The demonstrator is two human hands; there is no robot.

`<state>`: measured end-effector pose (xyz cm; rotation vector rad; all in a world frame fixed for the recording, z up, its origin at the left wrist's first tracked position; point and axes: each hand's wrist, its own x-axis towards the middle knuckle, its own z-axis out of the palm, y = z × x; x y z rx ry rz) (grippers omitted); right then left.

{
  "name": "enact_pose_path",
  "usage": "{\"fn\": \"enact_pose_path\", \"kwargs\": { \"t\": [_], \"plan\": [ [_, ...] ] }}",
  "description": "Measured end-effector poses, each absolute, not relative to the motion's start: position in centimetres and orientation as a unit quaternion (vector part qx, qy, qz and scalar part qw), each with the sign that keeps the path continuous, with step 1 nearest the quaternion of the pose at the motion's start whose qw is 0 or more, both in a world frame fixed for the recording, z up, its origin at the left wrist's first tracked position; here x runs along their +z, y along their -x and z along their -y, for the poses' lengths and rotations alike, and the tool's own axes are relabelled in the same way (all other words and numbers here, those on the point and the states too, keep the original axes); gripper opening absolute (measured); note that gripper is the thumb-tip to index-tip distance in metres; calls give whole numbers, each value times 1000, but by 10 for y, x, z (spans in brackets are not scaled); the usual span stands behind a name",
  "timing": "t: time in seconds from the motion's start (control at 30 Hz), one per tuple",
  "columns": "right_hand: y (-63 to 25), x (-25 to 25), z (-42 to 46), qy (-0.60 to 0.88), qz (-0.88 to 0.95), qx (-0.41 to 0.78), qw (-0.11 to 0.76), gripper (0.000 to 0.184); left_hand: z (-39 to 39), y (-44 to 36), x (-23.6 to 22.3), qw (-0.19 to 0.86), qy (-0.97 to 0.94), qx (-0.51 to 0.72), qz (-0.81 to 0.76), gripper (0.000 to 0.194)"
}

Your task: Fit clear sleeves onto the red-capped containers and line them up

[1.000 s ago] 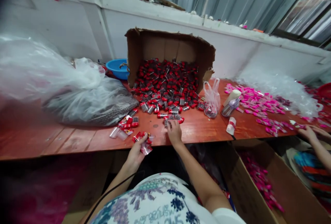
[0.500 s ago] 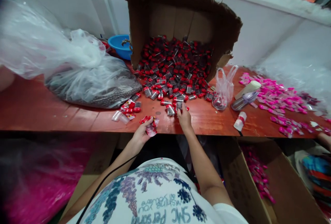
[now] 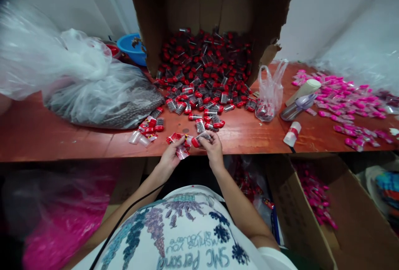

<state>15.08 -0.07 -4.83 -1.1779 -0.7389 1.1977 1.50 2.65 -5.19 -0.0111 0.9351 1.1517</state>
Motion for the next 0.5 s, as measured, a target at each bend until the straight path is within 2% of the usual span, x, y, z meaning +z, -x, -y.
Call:
{"fn": "enact_pose_path", "kwargs": {
  "t": [0.2, 0.5],
  "plan": [
    [-152, -48, 4, 501, 301, 528, 616, 36, -25, -17, -52, 703, -23, 555, -444, 13],
    [-148, -52, 6, 505, 316, 525, 608, 35, -20, -16, -50, 733, -15, 531, -425, 7]
  ]
}}
